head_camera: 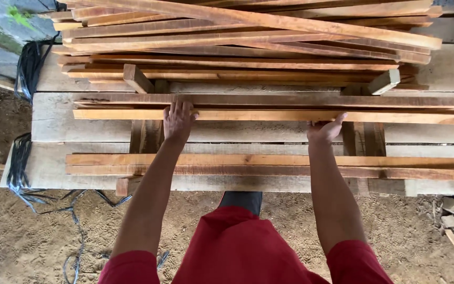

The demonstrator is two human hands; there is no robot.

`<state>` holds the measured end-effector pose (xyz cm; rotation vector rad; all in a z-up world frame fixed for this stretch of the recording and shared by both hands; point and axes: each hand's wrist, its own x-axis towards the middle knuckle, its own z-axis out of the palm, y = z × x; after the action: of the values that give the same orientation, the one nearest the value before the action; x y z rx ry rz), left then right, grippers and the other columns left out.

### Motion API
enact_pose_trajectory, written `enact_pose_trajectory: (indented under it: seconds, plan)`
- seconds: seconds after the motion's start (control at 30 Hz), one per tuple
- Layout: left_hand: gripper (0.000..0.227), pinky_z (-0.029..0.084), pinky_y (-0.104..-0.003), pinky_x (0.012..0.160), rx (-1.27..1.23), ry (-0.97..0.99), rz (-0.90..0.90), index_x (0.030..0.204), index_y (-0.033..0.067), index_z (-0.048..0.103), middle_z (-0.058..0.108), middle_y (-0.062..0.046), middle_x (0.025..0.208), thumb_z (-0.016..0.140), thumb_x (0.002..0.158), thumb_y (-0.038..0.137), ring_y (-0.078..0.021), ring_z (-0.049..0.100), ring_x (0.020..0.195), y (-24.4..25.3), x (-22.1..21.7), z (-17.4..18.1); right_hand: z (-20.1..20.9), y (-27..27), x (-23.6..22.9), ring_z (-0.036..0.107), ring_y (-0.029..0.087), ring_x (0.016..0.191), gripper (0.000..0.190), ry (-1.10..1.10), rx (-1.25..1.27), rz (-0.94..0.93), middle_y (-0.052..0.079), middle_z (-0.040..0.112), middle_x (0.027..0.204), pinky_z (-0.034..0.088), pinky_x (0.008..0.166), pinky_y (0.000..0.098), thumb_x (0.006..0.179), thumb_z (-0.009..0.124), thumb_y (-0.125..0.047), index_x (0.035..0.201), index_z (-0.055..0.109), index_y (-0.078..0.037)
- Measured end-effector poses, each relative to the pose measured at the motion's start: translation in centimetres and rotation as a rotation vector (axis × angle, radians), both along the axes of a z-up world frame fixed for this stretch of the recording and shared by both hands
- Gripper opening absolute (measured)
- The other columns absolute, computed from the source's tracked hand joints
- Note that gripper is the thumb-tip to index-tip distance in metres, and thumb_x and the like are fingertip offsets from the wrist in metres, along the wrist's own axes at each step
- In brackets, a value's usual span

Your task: Gathering, aligning, and tying together wooden slats into a bundle.

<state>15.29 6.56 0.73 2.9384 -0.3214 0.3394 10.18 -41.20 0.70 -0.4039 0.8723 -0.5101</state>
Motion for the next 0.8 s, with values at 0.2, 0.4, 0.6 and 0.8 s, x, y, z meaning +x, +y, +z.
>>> enact_pose_trajectory:
  seconds: [0.2, 0.4, 0.6, 0.8]
  plan:
    - [0.031, 0.04, -0.038, 0.111, 0.063, -0.053, -0.15, 0.116, 0.0262, 0.066, 0.068, 0.003, 0.104, 0.076, 0.089, 0.039, -0.0151, 0.065, 0.113, 0.8, -1.5, -1.2, -0.8, -0.9, -0.5, 0.056, 0.039, 0.122, 0.064, -0.053, 0.108, -0.027, 0.019, 0.055, 0.138, 0.043, 0.107, 0.065, 0.098, 0.053, -0.06, 0.141, 0.047, -0.013]
    - [0.029, 0.056, -0.035, 0.093, 0.065, -0.183, -0.201, 0.109, 0.0221, 0.071, 0.072, 0.002, 0.105, 0.079, 0.086, 0.036, -0.0185, 0.07, 0.107, 0.1, -3.9, 2.4, -0.4, -2.9, -1.9, 0.063, 0.034, 0.108, 0.047, -0.023, 0.259, 0.075, 0.014, 0.06, 0.125, 0.05, 0.098, 0.0587, 0.101, 0.045, -0.041, 0.134, 0.049, -0.007]
    - [0.038, 0.063, -0.034, 0.076, 0.107, -0.199, -0.217, 0.104, 0.0229, 0.069, 0.068, 0.003, 0.1, 0.089, 0.073, 0.03, -0.0183, 0.07, 0.1, 0.6, -2.7, -0.4, 3.1, -1.6, -3.8, 0.051, 0.025, 0.109, 0.032, 0.263, -1.253, 0.074, 0.013, 0.051, 0.113, 0.037, 0.101, 0.0519, 0.101, 0.072, -0.02, 0.123, 0.052, -0.009]
    - [0.058, 0.064, -0.039, 0.077, 0.115, -0.017, -0.236, 0.112, 0.0219, 0.065, 0.065, 0.002, 0.103, 0.095, 0.063, 0.028, -0.0213, 0.068, 0.102, 0.4, -1.3, 0.9, 3.8, -0.5, -4.9, 0.067, 0.031, 0.119, 0.043, 0.212, -2.216, 0.947, 0.008, 0.073, 0.125, 0.046, 0.107, 0.0483, 0.091, 0.076, -0.038, 0.129, 0.072, -0.018]
